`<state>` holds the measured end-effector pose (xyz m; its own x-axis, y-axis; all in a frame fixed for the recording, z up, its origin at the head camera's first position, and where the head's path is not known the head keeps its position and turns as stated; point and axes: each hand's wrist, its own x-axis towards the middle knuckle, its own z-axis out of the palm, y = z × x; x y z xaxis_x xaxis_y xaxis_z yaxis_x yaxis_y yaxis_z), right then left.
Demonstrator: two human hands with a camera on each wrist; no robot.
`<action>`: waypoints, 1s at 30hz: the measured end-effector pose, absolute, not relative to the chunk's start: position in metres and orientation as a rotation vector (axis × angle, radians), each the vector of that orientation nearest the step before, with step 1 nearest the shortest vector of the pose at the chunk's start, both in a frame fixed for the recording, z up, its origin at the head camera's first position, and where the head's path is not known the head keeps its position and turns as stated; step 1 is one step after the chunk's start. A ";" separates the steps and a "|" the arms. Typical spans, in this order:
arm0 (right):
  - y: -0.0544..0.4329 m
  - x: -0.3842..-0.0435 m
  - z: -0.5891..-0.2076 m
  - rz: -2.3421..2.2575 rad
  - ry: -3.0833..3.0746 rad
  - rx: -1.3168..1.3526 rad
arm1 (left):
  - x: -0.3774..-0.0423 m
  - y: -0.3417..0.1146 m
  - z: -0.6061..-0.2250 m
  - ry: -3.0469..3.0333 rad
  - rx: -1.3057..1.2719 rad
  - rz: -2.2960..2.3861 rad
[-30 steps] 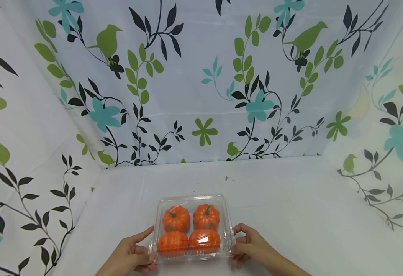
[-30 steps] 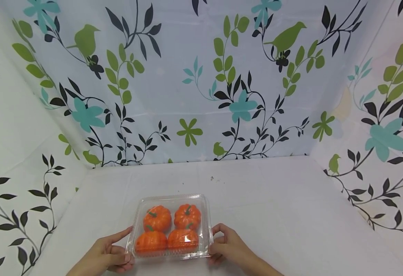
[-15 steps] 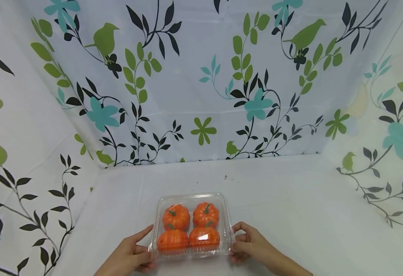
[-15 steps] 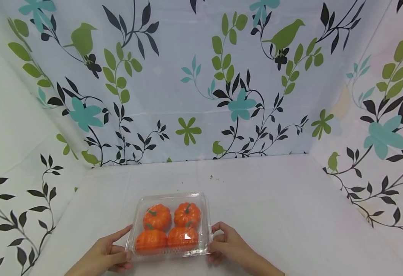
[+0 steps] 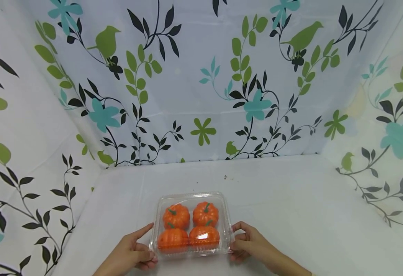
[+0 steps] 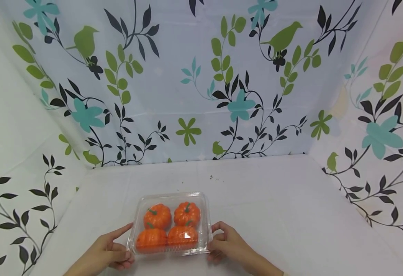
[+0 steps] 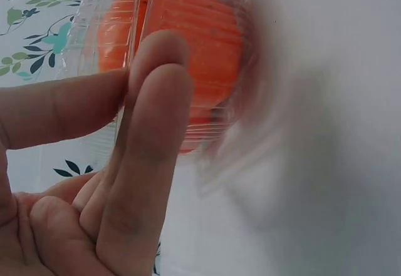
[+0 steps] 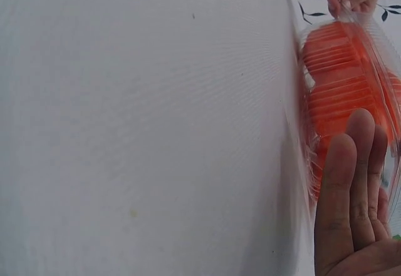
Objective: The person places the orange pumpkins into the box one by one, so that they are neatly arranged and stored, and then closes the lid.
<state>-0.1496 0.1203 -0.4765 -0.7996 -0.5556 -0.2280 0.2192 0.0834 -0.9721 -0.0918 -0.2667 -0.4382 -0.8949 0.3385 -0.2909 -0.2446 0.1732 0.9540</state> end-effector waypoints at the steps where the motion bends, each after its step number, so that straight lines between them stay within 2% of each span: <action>1: 0.120 -0.149 -0.477 -1.775 1.804 -0.328 | -0.091 -0.266 -0.440 2.017 0.085 1.785; 14: 0.117 -0.148 -0.472 -1.790 1.781 -0.311 | -0.088 -0.262 -0.446 2.092 -0.009 1.829; 30: 0.118 -0.148 -0.473 -1.792 1.770 -0.292 | -0.091 -0.262 -0.449 2.030 0.009 1.906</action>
